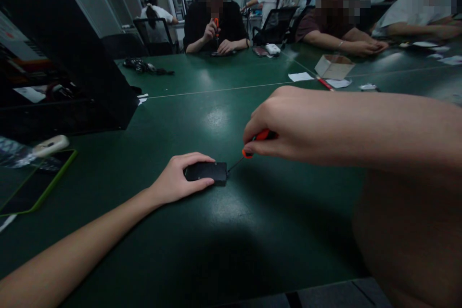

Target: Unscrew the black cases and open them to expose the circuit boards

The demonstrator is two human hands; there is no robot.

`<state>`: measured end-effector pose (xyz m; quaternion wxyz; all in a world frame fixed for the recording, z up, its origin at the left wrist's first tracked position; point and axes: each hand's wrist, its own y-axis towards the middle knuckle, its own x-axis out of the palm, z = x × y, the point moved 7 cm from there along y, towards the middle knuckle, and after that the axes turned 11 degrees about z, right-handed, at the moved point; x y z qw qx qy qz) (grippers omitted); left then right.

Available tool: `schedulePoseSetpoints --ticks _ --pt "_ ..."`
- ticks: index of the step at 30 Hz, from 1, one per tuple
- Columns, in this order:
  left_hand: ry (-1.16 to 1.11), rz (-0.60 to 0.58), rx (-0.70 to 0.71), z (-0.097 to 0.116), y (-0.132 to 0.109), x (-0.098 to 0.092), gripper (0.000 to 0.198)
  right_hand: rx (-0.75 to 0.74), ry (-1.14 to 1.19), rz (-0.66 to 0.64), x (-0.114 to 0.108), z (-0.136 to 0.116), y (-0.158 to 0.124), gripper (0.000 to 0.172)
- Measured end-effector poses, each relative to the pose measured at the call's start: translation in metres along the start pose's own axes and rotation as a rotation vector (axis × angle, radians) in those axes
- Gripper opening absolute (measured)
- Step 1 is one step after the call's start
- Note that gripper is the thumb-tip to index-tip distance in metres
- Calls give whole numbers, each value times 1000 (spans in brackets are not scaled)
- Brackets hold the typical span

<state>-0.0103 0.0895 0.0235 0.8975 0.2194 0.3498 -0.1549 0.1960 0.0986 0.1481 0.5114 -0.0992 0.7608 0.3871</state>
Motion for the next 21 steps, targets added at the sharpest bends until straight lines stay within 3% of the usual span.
schedulePoseSetpoints --ticks 3,12,16,21 --pt "-8 11 16 1 0 0 42 -75 48 -164 10 -15 3 18" --pt "-43 9 19 3 1 0 39 -87 36 -209 15 -22 10 9" --pt "-49 9 12 2 1 0 39 8 -61 -168 16 -20 16 25" --pt "-72 19 9 1 0 0 39 225 -89 -32 29 15 -6 50"
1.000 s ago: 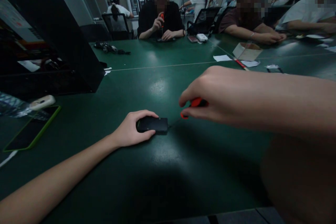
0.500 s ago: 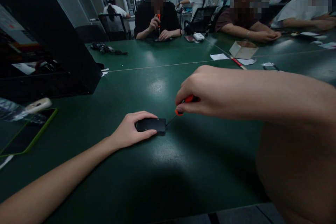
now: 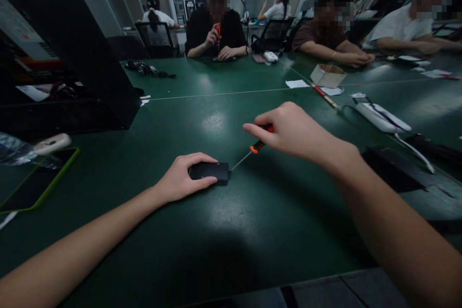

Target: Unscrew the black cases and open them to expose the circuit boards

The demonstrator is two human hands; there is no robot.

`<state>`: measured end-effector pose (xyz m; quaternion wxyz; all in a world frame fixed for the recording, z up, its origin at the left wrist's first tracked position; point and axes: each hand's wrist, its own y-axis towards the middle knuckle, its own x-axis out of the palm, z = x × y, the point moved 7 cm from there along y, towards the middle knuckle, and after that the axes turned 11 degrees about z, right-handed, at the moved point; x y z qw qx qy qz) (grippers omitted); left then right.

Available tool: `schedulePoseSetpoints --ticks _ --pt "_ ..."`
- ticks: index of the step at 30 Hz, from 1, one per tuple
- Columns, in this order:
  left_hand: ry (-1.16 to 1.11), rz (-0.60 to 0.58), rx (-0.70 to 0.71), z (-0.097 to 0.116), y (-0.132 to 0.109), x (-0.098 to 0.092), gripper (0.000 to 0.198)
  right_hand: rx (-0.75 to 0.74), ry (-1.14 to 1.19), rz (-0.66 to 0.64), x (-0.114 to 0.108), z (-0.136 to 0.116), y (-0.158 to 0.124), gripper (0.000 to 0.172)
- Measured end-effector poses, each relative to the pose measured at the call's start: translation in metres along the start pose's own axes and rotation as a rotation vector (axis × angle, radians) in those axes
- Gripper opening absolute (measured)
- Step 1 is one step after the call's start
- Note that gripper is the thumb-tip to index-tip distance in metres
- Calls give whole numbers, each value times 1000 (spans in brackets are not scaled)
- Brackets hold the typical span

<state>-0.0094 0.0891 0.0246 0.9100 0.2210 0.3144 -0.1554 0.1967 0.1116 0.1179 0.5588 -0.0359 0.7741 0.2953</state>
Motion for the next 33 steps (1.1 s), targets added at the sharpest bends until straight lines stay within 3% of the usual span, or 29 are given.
schedulePoseSetpoints --ticks 3,5,8,10,15,27,33 --pt "-6 -4 -7 0 0 0 40 134 178 48 28 34 -19 58" --pt "-7 -11 -8 -1 0 1 40 194 285 -5 54 49 -31 60" --pt "4 -12 -13 -1 1 1 41 219 356 -124 86 54 -41 63" --pt "18 -15 -19 -1 1 1 41 194 361 -141 95 49 -41 64" --pt "34 -23 -19 -2 2 2 42 124 360 -113 91 42 -38 61" --pt "47 5 23 0 1 0 43 129 196 20 67 62 -36 55" --pt "54 10 29 1 2 1 43 115 207 20 71 54 -37 55"
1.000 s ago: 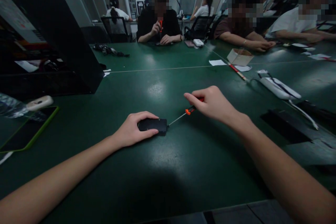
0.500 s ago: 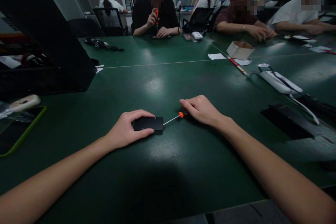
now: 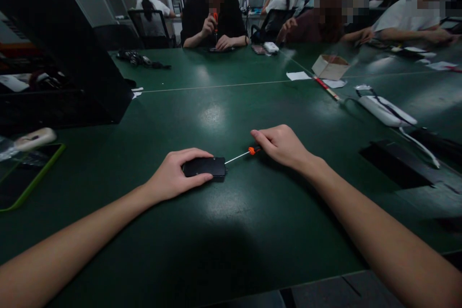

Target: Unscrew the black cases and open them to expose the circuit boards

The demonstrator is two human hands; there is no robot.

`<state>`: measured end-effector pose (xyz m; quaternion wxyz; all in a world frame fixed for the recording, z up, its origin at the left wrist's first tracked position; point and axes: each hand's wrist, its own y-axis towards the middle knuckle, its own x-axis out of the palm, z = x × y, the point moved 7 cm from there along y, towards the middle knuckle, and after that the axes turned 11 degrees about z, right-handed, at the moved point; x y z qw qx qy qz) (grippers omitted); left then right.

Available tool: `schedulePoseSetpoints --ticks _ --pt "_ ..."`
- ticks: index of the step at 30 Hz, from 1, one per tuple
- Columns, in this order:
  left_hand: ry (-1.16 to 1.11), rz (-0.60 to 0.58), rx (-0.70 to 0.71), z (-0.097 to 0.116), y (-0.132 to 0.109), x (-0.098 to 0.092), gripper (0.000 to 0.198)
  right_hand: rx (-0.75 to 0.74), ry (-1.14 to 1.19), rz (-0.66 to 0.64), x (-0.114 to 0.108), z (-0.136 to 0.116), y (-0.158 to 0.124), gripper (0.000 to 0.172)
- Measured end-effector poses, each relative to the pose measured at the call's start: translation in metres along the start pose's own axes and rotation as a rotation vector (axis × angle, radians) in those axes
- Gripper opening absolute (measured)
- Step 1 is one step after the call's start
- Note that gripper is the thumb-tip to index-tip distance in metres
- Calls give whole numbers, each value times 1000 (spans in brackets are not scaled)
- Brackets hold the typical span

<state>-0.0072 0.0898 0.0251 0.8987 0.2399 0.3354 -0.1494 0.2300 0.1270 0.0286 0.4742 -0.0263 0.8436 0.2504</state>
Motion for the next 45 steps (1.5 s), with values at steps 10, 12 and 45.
schedulePoseSetpoints --ticks 10,12,45 --pt "-3 27 34 0 -1 -2 41 -55 24 -102 28 -14 -6 59" --pt "-3 34 42 1 -1 -2 41 -49 5 -64 25 -12 -5 59" --pt "8 -2 -23 -15 -9 -19 42 -369 -108 -61 2 -9 -6 55"
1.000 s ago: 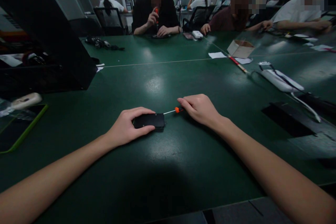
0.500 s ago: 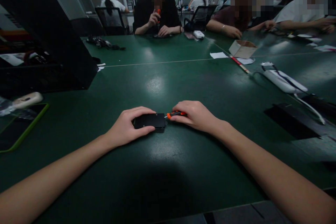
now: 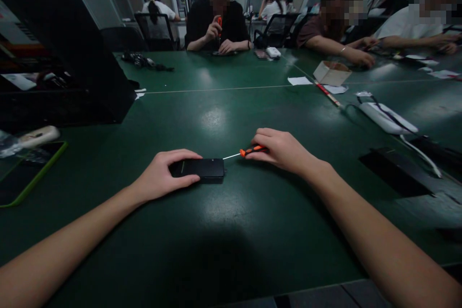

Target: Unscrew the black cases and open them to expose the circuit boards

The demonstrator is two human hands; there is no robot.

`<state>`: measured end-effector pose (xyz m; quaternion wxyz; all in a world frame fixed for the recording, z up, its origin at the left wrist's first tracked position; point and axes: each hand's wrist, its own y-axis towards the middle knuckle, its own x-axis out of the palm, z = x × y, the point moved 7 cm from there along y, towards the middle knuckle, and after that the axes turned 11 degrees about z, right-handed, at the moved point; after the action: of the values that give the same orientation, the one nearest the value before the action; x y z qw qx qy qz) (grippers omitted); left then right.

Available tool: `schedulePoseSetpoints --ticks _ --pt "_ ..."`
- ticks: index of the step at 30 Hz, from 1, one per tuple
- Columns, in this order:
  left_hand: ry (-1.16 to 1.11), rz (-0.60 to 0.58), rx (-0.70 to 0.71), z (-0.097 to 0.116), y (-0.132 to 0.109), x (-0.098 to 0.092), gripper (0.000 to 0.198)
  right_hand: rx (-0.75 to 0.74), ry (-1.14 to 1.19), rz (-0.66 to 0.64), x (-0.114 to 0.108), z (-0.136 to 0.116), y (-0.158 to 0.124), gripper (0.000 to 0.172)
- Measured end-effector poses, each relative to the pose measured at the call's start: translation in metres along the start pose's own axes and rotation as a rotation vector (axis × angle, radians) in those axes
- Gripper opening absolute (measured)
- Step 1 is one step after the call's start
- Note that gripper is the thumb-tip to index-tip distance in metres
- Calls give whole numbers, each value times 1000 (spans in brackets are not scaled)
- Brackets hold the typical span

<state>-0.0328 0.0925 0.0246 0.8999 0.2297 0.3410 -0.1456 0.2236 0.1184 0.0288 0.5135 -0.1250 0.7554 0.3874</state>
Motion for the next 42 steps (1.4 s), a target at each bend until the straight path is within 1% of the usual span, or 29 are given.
schedulePoseSetpoints --ticks 4,10,12,17,20,24,29,31,34,36,42 --pt "-11 7 30 2 -1 1 42 0 -15 18 -6 7 -1 57" --pt "-20 -7 26 6 -1 2 41 21 -89 70 -16 19 -4 62" --pt "-30 -11 30 7 -1 2 41 24 -90 72 -16 19 -4 62" --pt "-45 -19 44 9 -2 4 42 -20 -37 7 -6 2 -2 61" --pt "-49 -32 47 9 -3 6 40 -53 -22 17 -4 -10 0 59" --pt "-67 -21 61 11 -3 6 40 -99 -38 19 -2 -18 1 57" --pt "-71 -19 54 10 -3 7 40 -47 -116 65 2 -25 3 60" --pt "-70 -22 37 7 -4 8 41 -37 -111 63 8 -31 3 58" --pt "-77 -24 16 4 -5 9 43 -30 -49 47 16 -41 4 49" --pt "-84 -24 8 3 -5 9 44 -5 33 33 21 -43 4 44" --pt "-97 -6 -14 5 -5 7 45 135 301 -46 36 -36 4 40"
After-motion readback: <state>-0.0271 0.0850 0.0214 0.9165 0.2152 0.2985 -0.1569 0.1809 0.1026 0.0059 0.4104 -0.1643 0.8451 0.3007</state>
